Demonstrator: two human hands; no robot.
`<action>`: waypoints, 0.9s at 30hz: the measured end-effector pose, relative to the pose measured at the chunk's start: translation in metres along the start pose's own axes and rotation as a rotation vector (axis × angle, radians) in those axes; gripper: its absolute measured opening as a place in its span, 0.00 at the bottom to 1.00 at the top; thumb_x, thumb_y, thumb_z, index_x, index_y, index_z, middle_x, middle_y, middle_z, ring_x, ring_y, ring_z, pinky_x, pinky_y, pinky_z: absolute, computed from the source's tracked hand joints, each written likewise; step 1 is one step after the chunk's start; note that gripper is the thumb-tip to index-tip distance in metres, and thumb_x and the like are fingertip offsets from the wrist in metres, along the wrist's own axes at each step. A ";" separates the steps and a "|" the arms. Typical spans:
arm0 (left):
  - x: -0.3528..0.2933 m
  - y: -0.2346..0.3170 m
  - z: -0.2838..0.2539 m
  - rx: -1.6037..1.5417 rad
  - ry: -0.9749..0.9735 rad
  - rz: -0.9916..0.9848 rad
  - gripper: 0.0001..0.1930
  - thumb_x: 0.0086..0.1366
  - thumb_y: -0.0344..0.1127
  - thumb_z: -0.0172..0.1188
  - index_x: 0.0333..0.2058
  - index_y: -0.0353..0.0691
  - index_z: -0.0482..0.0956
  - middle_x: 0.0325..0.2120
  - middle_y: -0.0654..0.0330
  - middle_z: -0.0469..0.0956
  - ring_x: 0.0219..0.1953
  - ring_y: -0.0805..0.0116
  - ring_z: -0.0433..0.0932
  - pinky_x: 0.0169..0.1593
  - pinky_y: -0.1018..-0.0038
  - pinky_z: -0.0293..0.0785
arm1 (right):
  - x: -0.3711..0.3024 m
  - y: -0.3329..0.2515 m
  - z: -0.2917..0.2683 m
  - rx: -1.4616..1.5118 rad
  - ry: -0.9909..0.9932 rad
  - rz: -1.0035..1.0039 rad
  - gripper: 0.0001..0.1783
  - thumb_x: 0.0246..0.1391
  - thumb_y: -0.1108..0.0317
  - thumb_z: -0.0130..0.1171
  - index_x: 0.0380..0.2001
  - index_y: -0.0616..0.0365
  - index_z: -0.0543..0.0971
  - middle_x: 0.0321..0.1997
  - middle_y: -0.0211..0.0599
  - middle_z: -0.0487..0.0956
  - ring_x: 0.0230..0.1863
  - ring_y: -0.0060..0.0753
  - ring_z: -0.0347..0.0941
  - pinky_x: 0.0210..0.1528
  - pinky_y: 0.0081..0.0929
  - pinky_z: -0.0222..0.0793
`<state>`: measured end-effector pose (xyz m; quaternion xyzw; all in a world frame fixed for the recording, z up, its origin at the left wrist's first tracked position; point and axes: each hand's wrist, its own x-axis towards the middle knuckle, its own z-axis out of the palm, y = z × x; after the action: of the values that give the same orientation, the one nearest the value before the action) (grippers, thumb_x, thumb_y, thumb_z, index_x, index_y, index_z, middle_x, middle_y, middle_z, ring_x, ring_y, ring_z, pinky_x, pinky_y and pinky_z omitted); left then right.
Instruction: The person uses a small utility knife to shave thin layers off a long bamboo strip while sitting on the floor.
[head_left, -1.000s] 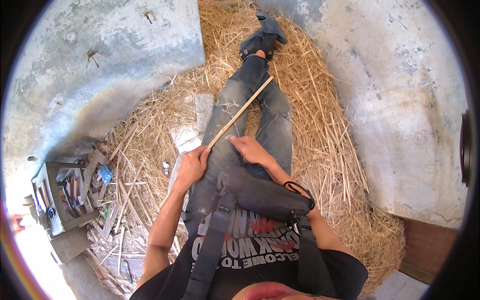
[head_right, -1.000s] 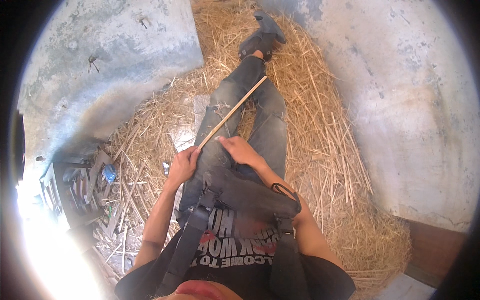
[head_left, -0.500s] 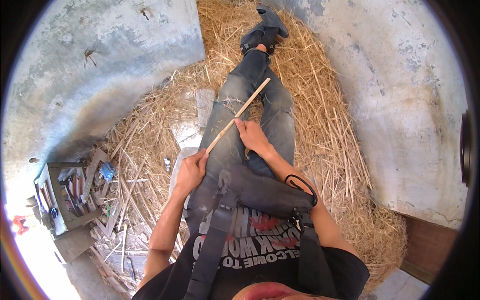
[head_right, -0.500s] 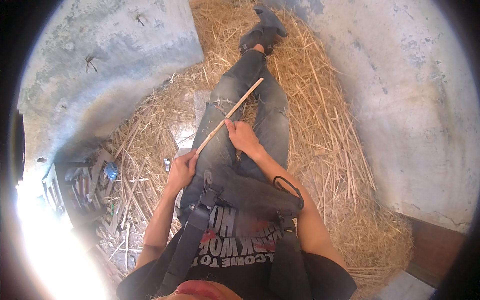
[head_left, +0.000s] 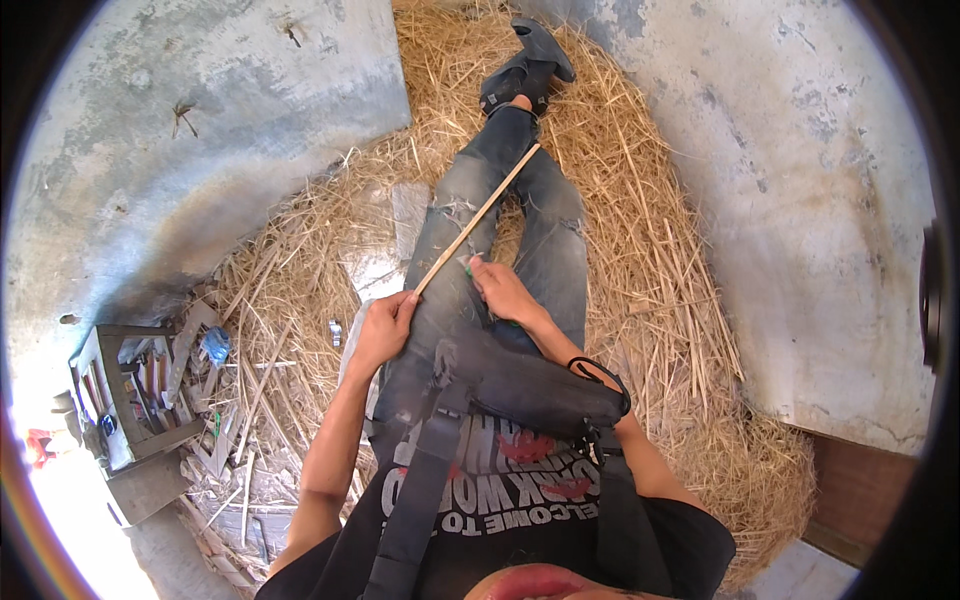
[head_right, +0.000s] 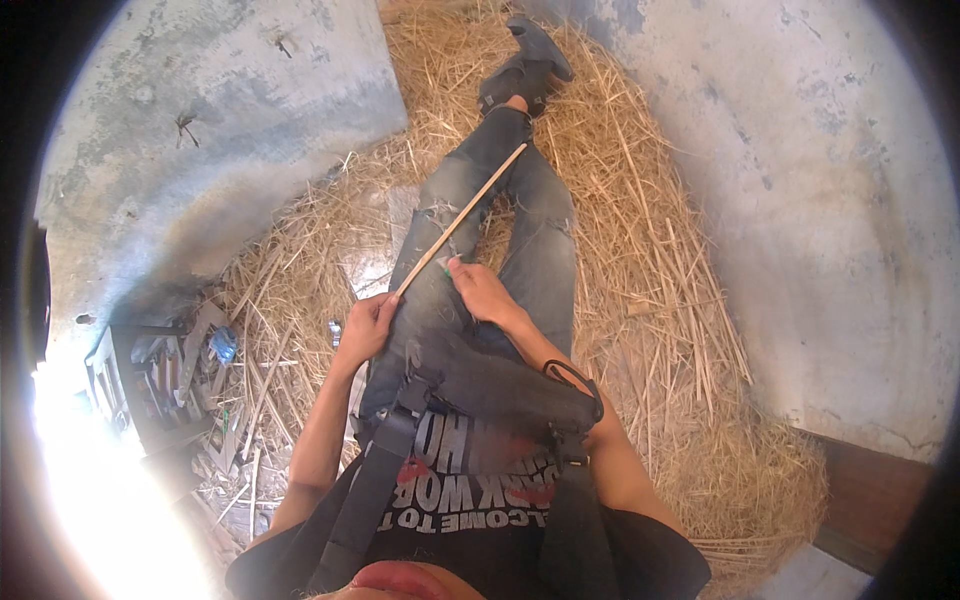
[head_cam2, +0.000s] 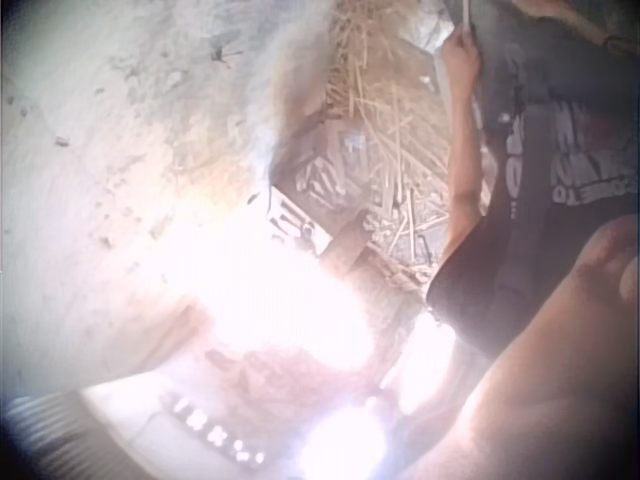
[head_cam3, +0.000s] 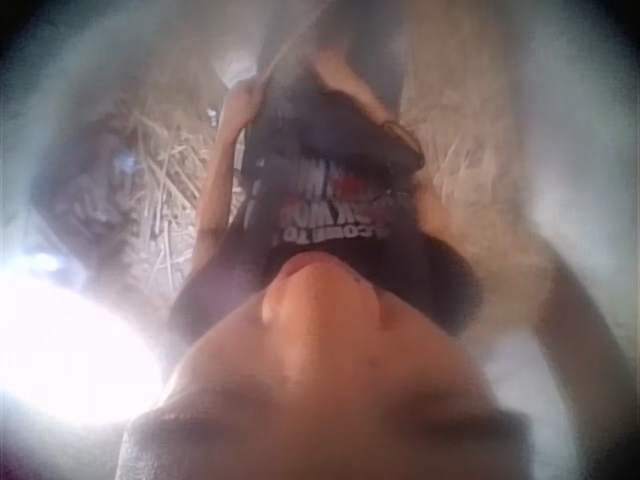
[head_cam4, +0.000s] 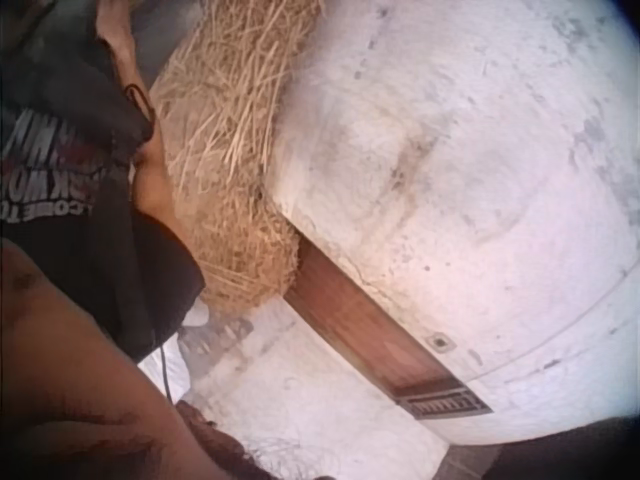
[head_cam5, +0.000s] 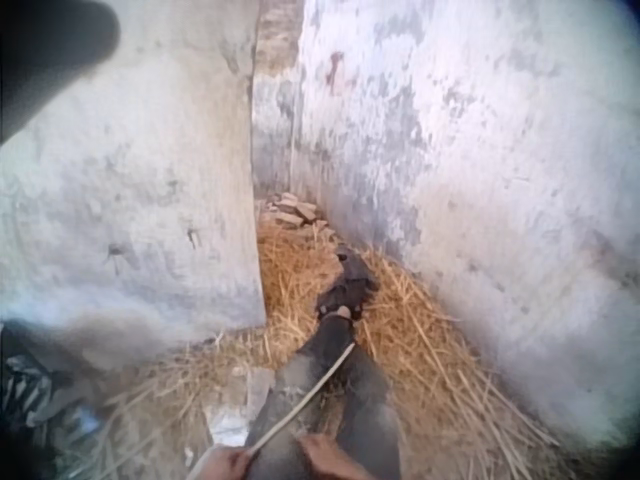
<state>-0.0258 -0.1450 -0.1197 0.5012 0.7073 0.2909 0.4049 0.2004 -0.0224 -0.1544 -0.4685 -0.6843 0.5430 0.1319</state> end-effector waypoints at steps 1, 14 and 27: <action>-0.001 0.000 -0.004 0.004 -0.030 -0.024 0.18 0.77 0.42 0.54 0.48 0.32 0.85 0.21 0.57 0.78 0.27 0.75 0.73 0.35 0.69 0.72 | 0.002 0.002 -0.004 -0.017 0.055 0.014 0.38 0.75 0.43 0.39 0.28 0.71 0.77 0.25 0.62 0.77 0.33 0.67 0.76 0.41 0.52 0.69; 0.001 -0.011 -0.007 -0.100 -0.106 -0.044 0.19 0.78 0.45 0.54 0.47 0.36 0.87 0.16 0.71 0.64 0.22 0.80 0.62 0.27 0.74 0.61 | 0.019 -0.027 -0.003 -0.249 0.216 -0.044 0.37 0.75 0.46 0.40 0.32 0.72 0.82 0.31 0.71 0.79 0.38 0.74 0.78 0.44 0.57 0.72; 0.006 -0.006 -0.012 -0.326 -0.216 -0.181 0.18 0.80 0.44 0.52 0.44 0.37 0.86 0.16 0.76 0.61 0.21 0.83 0.57 0.25 0.77 0.54 | 0.010 -0.010 -0.013 0.023 -0.317 -0.050 0.42 0.75 0.39 0.37 0.20 0.68 0.71 0.16 0.48 0.68 0.21 0.46 0.68 0.31 0.47 0.62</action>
<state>-0.0400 -0.1407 -0.1199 0.3916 0.6455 0.3086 0.5786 0.1989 -0.0064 -0.1445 -0.3583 -0.7016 0.6145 0.0412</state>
